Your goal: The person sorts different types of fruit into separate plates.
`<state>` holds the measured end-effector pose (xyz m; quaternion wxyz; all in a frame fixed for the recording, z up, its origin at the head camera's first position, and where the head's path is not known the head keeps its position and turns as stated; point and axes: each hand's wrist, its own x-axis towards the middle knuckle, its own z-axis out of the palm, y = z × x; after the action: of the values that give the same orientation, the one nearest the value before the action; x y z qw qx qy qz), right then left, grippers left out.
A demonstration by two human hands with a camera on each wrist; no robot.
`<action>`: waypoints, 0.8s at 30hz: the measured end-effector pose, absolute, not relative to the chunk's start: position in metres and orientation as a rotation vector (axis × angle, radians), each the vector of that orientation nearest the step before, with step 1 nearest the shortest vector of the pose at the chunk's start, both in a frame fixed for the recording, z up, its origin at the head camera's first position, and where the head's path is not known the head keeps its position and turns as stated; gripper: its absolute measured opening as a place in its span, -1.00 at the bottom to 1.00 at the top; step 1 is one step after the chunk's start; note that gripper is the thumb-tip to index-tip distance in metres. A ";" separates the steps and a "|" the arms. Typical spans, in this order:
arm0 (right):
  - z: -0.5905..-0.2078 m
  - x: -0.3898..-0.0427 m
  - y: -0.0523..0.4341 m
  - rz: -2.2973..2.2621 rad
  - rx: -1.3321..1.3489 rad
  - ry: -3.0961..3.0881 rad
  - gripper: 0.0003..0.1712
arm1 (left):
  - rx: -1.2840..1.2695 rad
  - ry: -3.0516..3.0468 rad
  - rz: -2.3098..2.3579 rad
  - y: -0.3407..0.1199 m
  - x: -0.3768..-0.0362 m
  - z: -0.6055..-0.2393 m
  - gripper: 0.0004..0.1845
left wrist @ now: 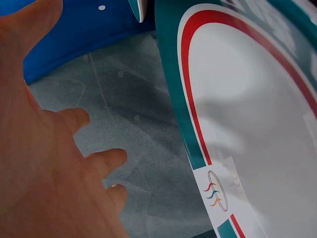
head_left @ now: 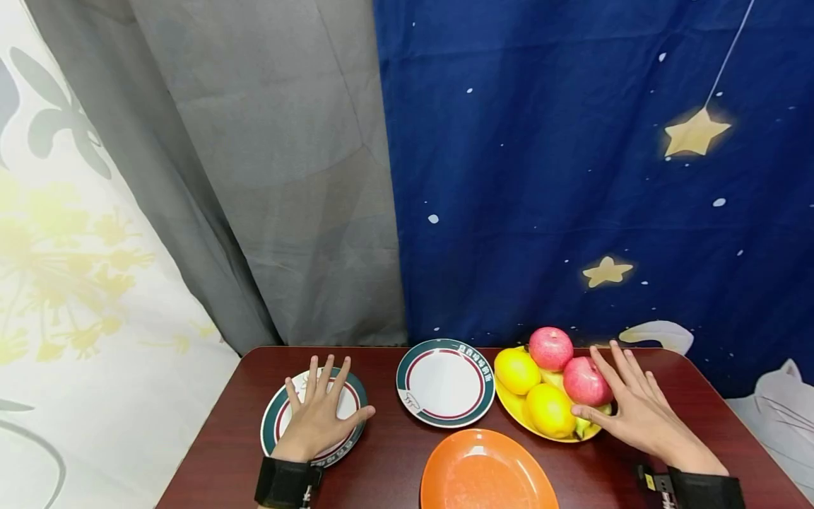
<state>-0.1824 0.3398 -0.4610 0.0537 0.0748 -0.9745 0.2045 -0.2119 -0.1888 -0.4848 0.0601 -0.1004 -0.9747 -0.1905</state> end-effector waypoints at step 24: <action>-0.444 -0.195 0.323 0.628 0.146 -2.876 0.21 | -0.404 -2.890 -0.639 -0.179 -0.204 -0.471 0.03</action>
<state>-0.1954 0.3227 -0.4437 0.0970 0.0491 -0.9711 0.2122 -0.2037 -0.1787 -0.4706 0.0771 -0.1348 -0.9646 -0.2133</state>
